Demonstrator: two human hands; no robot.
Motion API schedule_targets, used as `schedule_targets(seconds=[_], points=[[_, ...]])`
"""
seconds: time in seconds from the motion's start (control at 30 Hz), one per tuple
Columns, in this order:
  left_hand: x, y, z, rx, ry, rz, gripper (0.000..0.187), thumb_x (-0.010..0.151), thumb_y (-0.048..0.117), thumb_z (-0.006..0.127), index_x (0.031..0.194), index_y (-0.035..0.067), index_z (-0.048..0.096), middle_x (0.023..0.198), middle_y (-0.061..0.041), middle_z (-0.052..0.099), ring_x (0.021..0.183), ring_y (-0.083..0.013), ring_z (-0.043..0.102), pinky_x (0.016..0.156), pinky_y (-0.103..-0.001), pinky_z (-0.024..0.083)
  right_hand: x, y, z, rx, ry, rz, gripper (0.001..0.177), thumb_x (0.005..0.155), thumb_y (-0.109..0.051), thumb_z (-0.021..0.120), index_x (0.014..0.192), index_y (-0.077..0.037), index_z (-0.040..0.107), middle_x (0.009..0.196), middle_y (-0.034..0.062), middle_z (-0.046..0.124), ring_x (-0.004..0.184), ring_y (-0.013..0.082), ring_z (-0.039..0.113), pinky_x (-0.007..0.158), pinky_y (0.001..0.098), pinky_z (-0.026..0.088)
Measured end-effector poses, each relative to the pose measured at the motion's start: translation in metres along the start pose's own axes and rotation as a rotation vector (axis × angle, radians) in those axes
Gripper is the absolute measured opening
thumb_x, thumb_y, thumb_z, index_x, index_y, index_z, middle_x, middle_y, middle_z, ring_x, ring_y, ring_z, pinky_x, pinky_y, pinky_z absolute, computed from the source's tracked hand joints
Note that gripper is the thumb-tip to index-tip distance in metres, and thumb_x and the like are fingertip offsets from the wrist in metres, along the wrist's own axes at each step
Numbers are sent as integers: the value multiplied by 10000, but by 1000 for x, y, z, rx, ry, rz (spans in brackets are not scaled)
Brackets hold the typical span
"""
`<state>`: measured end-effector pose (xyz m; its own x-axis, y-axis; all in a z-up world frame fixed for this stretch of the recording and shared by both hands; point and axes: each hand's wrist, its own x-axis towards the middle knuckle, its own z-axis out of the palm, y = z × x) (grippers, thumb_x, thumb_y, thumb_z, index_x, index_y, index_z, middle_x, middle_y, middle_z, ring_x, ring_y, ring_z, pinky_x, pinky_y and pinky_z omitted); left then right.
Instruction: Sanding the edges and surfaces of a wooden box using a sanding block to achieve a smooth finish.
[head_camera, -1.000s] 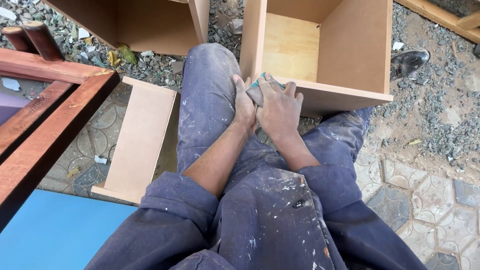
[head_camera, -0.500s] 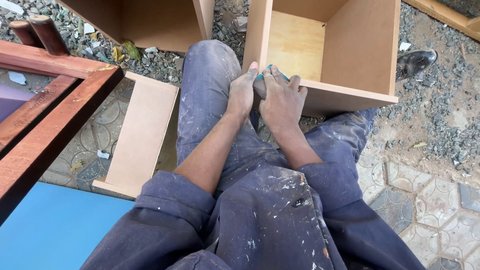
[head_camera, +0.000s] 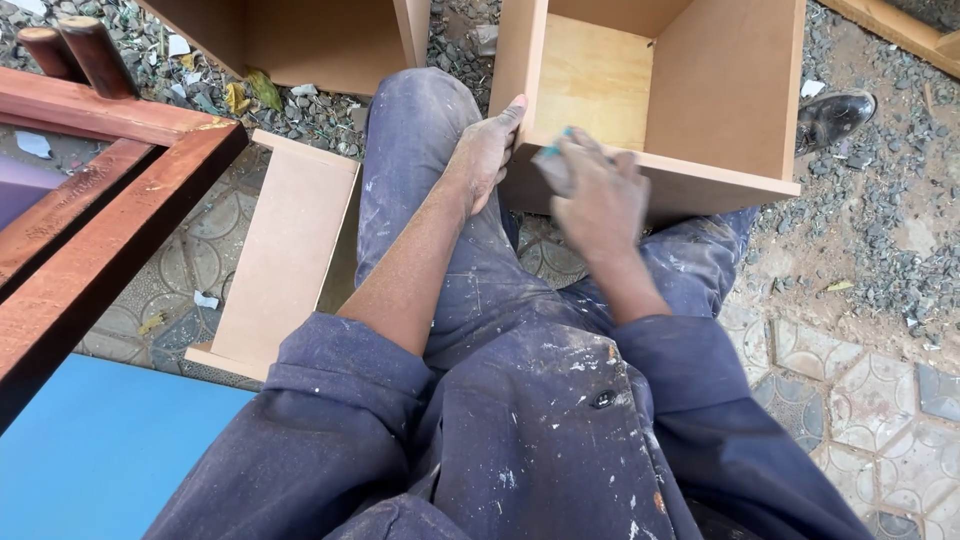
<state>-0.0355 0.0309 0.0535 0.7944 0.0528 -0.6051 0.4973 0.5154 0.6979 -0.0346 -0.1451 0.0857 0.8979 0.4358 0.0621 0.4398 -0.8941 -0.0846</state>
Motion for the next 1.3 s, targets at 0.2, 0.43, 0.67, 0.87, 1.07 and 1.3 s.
schedule_targets(seconds=[0.2, 0.43, 0.67, 0.87, 1.07, 1.3], points=[[-8, 9, 0, -2, -108, -3, 1238, 685, 774, 471, 1500, -148, 332, 1597, -350, 332, 1503, -445, 328, 1224, -546, 185, -22, 91, 6, -256, 7, 262, 667, 727, -104, 719, 1389, -157, 660, 1448, 12, 631, 1026, 342, 518, 831, 517, 461], [-16, 18, 1, 91, -119, 7, 1368, 580, 891, 191, 1540, -76, 314, 1621, -314, 310, 1520, -447, 262, 1205, -625, 108, 7, -38, 14, -89, 31, -41, 646, 729, -110, 643, 1374, -147, 636, 1382, 45, 647, 1014, 337, 522, 811, 454, 412], [0, 8, -5, -43, -74, 2, 1282, 672, 848, 228, 1492, -127, 371, 1568, -325, 410, 1483, -392, 399, 1227, -473, 240, -8, 57, 12, -127, 97, 56, 607, 742, -93, 718, 1342, -173, 681, 1338, 5, 682, 989, 319, 532, 799, 452, 429], [-2, 10, -4, 27, -69, 24, 1319, 646, 869, 191, 1473, -138, 403, 1530, -387, 412, 1454, -458, 418, 1215, -488, 279, -12, 26, 4, -257, 102, 174, 528, 749, -84, 653, 1247, -256, 690, 1401, 18, 605, 916, 327, 486, 749, 453, 387], [-3, 9, -8, -52, -81, 14, 1339, 616, 878, 148, 1452, -120, 460, 1514, -354, 474, 1439, -396, 470, 1212, -476, 262, -2, -41, 7, -129, 47, -82, 683, 730, -138, 697, 1407, -161, 610, 1500, -10, 557, 1067, 313, 503, 848, 452, 417], [-5, 11, -6, -12, -110, 26, 1386, 605, 896, 196, 1461, -177, 389, 1508, -404, 435, 1432, -461, 459, 1214, -489, 274, -20, 93, 1, -191, -22, 372, 649, 760, -53, 694, 1400, -143, 631, 1439, 62, 618, 1039, 381, 498, 877, 501, 433]])
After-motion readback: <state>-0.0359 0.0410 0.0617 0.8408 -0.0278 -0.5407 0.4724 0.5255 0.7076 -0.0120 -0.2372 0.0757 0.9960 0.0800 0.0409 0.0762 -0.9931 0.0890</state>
